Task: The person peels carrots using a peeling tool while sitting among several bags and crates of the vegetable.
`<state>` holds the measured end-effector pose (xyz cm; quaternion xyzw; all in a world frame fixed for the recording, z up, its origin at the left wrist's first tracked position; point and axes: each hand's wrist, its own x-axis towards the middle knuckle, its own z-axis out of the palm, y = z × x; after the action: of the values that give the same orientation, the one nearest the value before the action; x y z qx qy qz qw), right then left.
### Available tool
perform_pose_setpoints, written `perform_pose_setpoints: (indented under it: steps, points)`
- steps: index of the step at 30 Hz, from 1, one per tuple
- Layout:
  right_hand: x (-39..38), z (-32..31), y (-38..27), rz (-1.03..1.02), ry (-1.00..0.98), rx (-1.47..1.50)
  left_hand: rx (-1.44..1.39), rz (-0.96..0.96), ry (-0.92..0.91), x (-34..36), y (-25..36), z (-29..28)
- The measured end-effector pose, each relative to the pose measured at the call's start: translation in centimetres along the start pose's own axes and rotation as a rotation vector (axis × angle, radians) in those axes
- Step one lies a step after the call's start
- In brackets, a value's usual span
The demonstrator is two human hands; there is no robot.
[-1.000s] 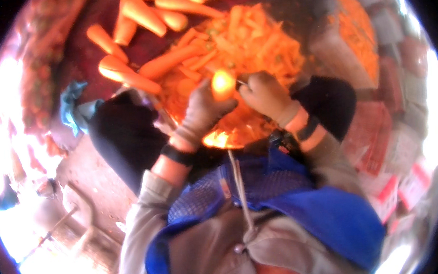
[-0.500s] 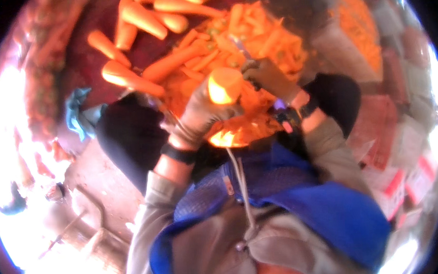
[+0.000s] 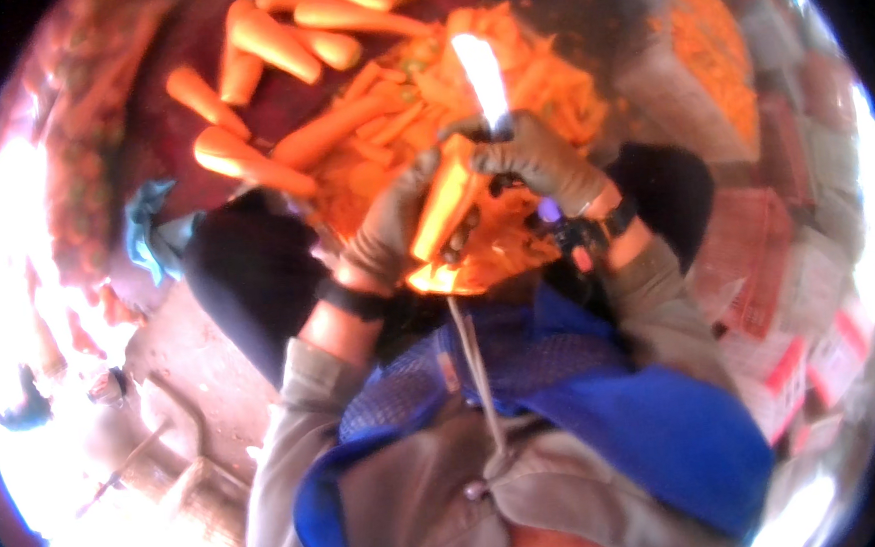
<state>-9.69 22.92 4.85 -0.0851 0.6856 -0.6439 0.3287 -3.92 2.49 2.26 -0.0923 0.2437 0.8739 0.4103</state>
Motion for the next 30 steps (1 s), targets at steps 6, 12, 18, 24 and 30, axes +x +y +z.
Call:
perform_pose_setpoints:
  steps: [6,12,18,24,30]
  points:
    - [1.7,-1.0,2.9,0.008,0.211,0.719,-0.081,0.337,-0.048,1.4,0.4,-1.5]
    - [1.3,3.3,2.9,0.105,0.309,0.672,0.367,0.691,0.251,2.1,-0.9,-2.2]
    - [1.0,2.8,1.8,-0.125,0.298,-0.224,0.225,0.58,0.277,1.3,1.1,-3.3]
    - [1.3,3.5,3.8,-0.635,0.38,-0.935,-0.184,0.365,0.223,1.6,0.8,-3.3]
    - [1.1,4.8,4.4,-0.548,0.345,-1.037,-0.194,0.302,0.304,1.8,0.2,-3.3]
